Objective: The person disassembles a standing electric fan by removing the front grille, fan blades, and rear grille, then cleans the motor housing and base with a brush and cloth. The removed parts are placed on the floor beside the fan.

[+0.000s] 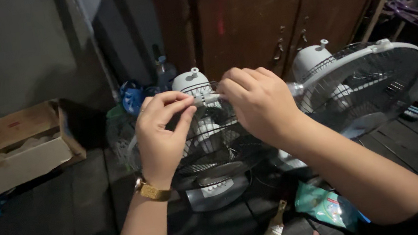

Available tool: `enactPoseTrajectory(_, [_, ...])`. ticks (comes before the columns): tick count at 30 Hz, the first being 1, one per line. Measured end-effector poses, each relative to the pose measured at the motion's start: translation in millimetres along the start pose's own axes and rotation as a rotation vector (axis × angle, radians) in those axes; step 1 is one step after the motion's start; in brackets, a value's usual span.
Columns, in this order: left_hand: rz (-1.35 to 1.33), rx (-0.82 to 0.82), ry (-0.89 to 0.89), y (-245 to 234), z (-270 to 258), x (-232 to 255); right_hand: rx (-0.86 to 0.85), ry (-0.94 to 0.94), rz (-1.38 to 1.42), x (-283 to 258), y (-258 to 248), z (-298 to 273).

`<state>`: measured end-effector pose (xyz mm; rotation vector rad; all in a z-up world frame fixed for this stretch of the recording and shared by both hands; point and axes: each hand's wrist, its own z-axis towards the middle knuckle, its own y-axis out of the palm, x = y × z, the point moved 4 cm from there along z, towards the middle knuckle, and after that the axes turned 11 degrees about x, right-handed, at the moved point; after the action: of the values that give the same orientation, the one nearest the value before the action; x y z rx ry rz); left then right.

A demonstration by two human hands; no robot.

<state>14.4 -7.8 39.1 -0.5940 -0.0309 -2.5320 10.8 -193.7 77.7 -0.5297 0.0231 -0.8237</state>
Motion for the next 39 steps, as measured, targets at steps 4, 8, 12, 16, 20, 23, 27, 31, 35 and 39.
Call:
enactPoseTrajectory(4, [-0.012,-0.001,-0.007,-0.3,0.5,-1.4,-0.014,-0.003,0.046,2.0,-2.3,3.1])
enactPoseTrajectory(8, [0.001,-0.016,-0.008,-0.2,0.2,-3.5,-0.121,0.125,0.171,9.6,2.9,6.3])
enactPoseTrajectory(12, [0.028,-0.028,0.014,-0.8,-0.4,-4.0,-0.221,0.243,0.321,18.8,9.4,8.2])
enactPoseTrajectory(16, [0.011,-0.018,0.004,-1.2,-1.2,-5.4,-0.174,0.198,0.383,21.7,9.1,9.5])
enactPoseTrajectory(20, [0.023,-0.022,0.010,-1.4,-0.6,-6.0,-0.139,0.121,0.373,21.6,9.5,9.4])
enactPoseTrajectory(23, [0.022,-0.026,0.005,-2.6,-0.8,-5.2,-0.129,0.152,0.398,21.2,10.2,7.0])
enactPoseTrajectory(27, [0.006,-0.010,-0.002,-3.5,-2.3,-3.9,-0.064,0.172,0.416,19.0,9.1,4.2])
enactPoseTrajectory(31, [0.009,-0.010,0.014,-2.5,0.2,-3.9,-0.057,0.173,0.407,20.1,10.4,5.6])
enactPoseTrajectory(35, [0.008,-0.012,0.015,-1.8,-0.3,-5.1,-0.047,0.110,0.323,18.8,13.7,8.5])
enactPoseTrajectory(39, [0.000,-0.012,0.019,-2.5,1.1,-6.2,-0.077,0.093,0.286,16.8,14.7,11.9])
